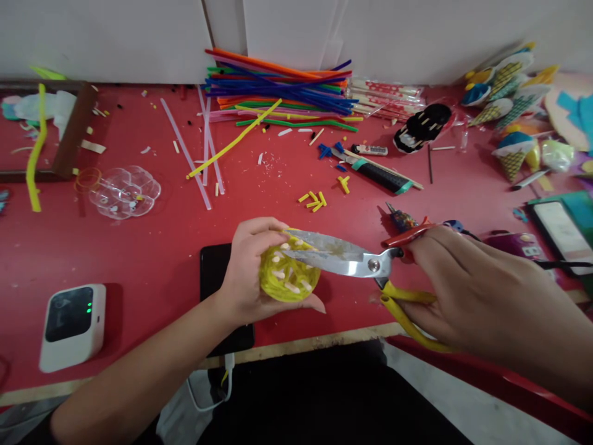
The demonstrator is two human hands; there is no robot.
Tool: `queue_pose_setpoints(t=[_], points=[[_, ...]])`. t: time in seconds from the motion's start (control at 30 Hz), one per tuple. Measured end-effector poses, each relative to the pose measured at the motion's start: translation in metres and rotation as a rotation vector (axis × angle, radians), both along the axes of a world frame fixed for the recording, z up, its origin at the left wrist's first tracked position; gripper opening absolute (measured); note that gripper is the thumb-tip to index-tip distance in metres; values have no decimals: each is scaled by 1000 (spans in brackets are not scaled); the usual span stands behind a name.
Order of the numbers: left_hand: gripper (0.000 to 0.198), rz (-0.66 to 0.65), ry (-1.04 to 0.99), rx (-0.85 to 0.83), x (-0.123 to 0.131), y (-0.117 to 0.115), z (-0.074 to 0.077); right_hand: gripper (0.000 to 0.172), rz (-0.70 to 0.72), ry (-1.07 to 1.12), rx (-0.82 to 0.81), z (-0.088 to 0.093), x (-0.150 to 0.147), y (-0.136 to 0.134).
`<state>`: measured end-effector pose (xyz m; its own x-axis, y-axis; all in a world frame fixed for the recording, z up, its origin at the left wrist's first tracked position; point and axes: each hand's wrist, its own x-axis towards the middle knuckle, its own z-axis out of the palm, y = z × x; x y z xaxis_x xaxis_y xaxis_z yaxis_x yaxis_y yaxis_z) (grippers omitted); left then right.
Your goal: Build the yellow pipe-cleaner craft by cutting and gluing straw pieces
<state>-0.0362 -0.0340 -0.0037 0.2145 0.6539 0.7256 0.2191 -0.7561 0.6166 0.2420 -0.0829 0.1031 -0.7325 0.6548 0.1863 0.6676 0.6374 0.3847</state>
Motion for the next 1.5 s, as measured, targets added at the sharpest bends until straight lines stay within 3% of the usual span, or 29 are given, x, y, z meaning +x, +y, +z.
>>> queue_pose_setpoints(t=[0.7,0.97,1.17,1.5], points=[[92,-137,90,-52,-5,1,3,44,9,-107,74,9,2,3],[91,-384,49,-102,-2,5,5,48,33,-73,3,11,4,6],[107,-430,46,-70,-5,5,-1,56,7,-87,-44,5,5,5],[86,-468,55,-217,0,1,4,47,0,-113,-75,-5,12,24]])
